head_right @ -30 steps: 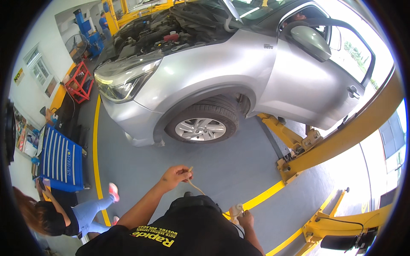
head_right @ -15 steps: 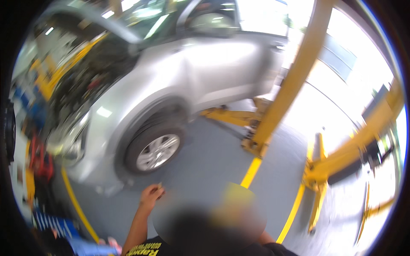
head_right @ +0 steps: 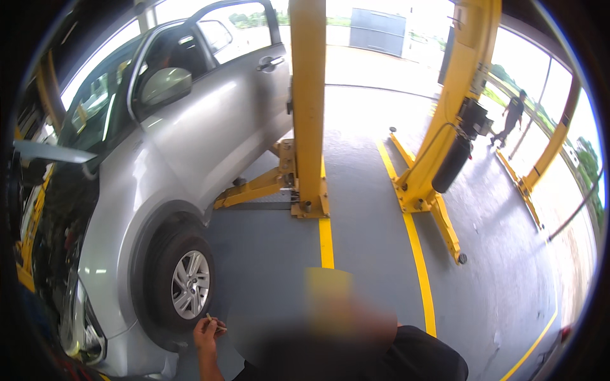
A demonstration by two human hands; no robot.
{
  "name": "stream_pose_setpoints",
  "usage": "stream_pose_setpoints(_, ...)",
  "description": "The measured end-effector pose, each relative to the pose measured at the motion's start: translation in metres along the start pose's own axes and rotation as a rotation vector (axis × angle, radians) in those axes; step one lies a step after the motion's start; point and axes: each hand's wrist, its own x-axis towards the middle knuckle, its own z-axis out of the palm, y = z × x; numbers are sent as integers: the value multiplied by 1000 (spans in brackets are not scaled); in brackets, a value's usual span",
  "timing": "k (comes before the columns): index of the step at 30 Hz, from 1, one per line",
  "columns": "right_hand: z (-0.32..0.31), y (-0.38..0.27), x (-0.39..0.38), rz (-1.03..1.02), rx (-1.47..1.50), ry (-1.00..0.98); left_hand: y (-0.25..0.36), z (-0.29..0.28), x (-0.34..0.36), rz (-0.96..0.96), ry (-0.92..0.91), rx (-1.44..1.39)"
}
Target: The person pours blue fluid from a container into a reservoir in the engine bay and attaches a tube to a bleed valve on a wheel assembly.
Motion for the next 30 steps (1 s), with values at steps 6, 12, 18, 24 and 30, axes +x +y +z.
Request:
stream_pose_setpoints(6, -1, 7, -1, -9, 13, -9, -1, 7, -1, -1, 13, -2)
stream_pose_setpoints(12, -7, 7, -3, -11, 26, -25, -3, 10, -1, 9, 24, -22)
stream_pose_setpoints(18, -12, 1, 1, -42, -10, -56, 4, 17, -9, 8, 58, -18)
stream_pose_setpoints(24, -9, -3, 11, -80, -46, -57, 6, 18, -21, -29, 111, -16)
stream_pose_setpoints(30, -12, -12, 20, -111, -134, -122, 3, 20, -36, -56, 135, -11)
